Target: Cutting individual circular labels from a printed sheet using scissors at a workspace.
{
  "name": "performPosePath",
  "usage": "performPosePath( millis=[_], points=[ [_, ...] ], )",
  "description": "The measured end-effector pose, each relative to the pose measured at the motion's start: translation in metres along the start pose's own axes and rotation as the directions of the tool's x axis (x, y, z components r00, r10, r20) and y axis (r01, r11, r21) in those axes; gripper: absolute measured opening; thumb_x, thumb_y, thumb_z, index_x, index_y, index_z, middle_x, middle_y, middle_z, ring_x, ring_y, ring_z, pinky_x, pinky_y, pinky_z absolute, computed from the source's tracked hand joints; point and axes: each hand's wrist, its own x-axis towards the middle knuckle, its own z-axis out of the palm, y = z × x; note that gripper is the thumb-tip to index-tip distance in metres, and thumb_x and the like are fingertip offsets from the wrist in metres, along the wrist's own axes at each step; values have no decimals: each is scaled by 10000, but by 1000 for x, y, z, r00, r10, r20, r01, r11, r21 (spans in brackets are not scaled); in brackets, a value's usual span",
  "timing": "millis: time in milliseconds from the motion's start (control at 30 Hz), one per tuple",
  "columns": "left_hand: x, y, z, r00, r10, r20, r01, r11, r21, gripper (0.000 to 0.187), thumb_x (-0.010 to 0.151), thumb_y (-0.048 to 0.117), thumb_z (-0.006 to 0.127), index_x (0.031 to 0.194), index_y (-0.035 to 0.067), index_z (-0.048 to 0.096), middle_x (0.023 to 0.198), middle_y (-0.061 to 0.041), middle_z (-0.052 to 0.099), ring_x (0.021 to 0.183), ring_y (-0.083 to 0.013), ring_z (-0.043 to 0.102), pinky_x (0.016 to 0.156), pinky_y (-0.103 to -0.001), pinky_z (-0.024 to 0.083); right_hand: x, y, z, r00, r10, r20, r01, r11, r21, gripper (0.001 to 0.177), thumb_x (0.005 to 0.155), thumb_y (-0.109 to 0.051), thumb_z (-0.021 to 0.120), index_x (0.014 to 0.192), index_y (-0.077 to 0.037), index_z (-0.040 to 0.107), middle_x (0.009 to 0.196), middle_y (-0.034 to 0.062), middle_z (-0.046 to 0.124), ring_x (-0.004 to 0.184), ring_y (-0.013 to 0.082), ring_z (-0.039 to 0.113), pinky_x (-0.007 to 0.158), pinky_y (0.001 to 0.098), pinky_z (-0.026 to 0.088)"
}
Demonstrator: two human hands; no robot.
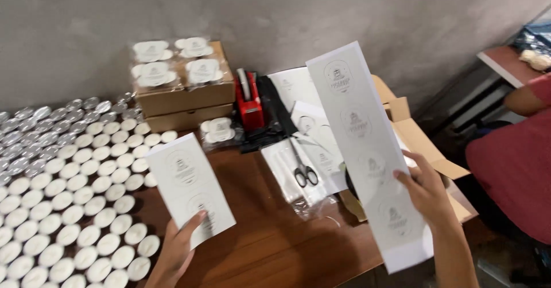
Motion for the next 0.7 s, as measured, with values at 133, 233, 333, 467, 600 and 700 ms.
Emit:
performPosePath(
  millis=[133,233,333,467,600,700],
  points=[
    [-25,21,23,994,-90,-62,91,996,13,526,947,27,516,1471,-16,532,1434,-162,631,1334,-313,567,1126,-466,433,44,4,-19,996,93,-1,-93,994,-55,433,1020,-163,542,1452,-149,549,1262,203,688,1047,348,684,778,490,520],
    [-23,18,25,995,-74,-60,75,997,22,578,934,23,495,1512,12,482,1486,-148,592,1378,-301,530,1163,-457,404,70,10,-16,975,218,45,-210,966,-149,469,1022,-208,555,1490,-184,538,1204,185,609,1052,337,628,880,465,456],
    [-24,19,28,995,-72,-65,74,997,24,593,926,25,498,1519,11,473,1498,-155,586,1387,-310,527,1161,-465,405,90,22,-16,976,209,59,-162,882,-443,472,1035,-320,538,1494,-215,572,1321,96,611,1163,267,587,954,394,448],
    [-18,11,23,993,-60,-100,64,997,37,597,914,36,528,1509,10,492,1493,-135,604,1407,-287,532,1190,-436,391,111,59,-21,994,49,98,5,876,-483,565,978,-301,646,1509,-140,538,1284,127,718,1137,284,674,869,432,584],
    [13,-13,-5,994,-42,-100,47,998,44,603,859,97,652,1447,7,554,1423,-108,665,1336,-252,586,1162,-409,397,70,38,3,853,-523,3,389,631,-671,408,981,-347,682,1295,-87,696,1122,104,679,814,284,669,752,421,506],
    [31,-31,-20,995,88,35,-88,996,3,589,849,55,664,1420,-59,582,1404,-184,680,1294,-315,634,1133,-427,476,30,28,57,764,-642,59,562,618,-550,233,958,-242,713,1154,-118,735,976,41,709,779,216,668,727,362,509]
  ],
)
